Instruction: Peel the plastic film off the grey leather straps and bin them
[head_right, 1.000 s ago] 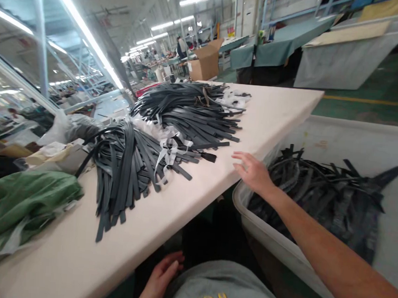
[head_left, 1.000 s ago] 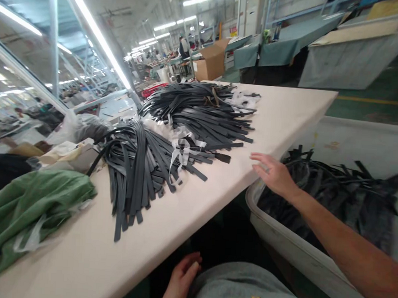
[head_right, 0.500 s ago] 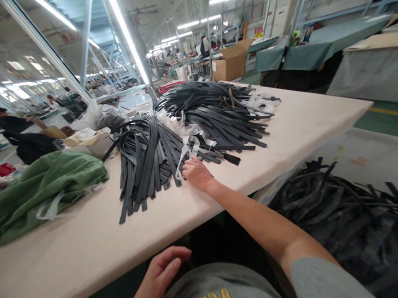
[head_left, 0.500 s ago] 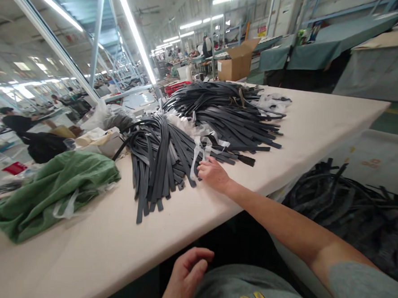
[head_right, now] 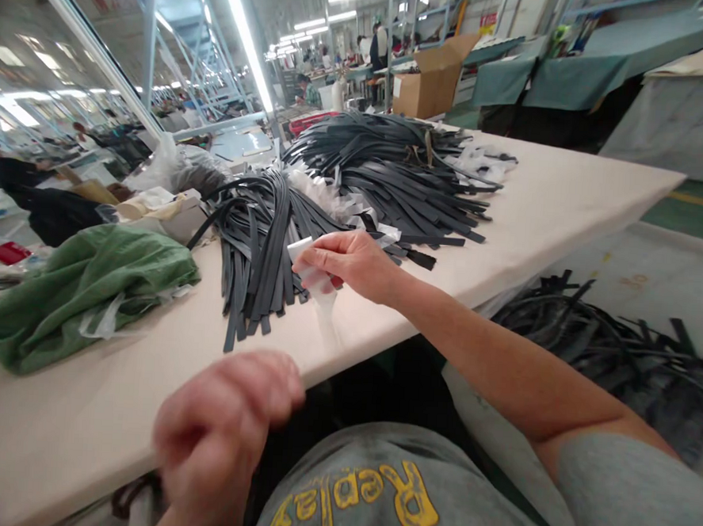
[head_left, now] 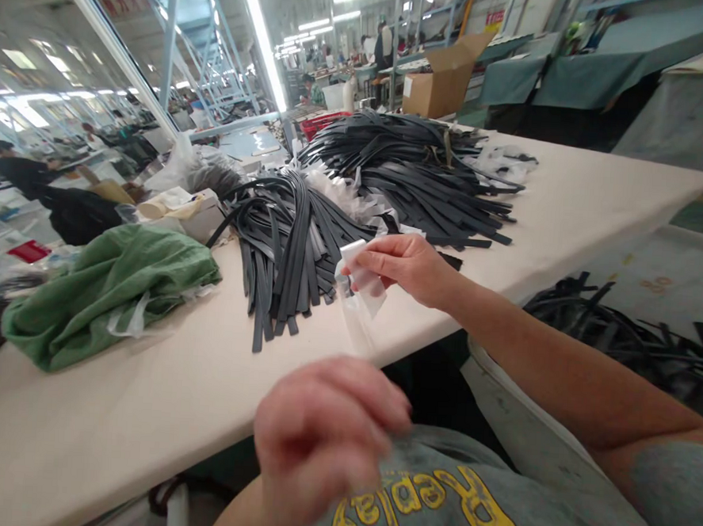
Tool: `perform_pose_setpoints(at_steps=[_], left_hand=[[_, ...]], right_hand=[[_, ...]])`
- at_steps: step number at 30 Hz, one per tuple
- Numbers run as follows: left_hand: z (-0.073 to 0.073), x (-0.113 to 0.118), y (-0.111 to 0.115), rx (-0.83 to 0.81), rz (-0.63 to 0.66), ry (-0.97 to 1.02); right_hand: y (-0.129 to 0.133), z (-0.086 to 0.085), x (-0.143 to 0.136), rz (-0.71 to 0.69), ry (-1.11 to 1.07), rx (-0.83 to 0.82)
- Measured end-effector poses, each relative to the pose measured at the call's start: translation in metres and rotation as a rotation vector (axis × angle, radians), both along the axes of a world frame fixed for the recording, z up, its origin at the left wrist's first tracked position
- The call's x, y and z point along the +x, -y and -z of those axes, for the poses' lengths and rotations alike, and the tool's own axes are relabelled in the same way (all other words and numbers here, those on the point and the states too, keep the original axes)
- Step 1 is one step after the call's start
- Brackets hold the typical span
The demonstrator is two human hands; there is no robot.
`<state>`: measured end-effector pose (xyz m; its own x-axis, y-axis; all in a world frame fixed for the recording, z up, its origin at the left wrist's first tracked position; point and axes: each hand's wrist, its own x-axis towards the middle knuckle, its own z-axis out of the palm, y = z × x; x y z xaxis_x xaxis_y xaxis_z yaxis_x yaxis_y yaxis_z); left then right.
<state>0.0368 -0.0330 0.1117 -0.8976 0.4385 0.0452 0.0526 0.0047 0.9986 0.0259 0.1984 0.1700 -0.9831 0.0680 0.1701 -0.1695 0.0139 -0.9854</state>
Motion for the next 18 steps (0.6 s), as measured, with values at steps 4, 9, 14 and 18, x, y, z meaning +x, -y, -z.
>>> perform_pose_setpoints(at_steps=[4, 9, 14, 18], left_hand=[[0.014, -0.027, -0.048, 0.216, 0.008, -0.113], [0.045, -0.026, -0.079, 0.216, 0.115, 0.085], [0.058, -0.014, -0.069, 0.291, 0.161, 0.29], [0.06, -0.014, -0.061, 0.288, 0.207, 0.403]], right_hand=[[0.009, -0.007, 0.006, 0.027, -0.061, 0.067], [0.016, -0.01, -0.018, 0.059, -0.115, 0.093], [-0.001, -0.005, -0.053, 0.19, -0.138, 0.084], [-0.007, 0.01, -0.078, 0.186, -0.121, 0.039]])
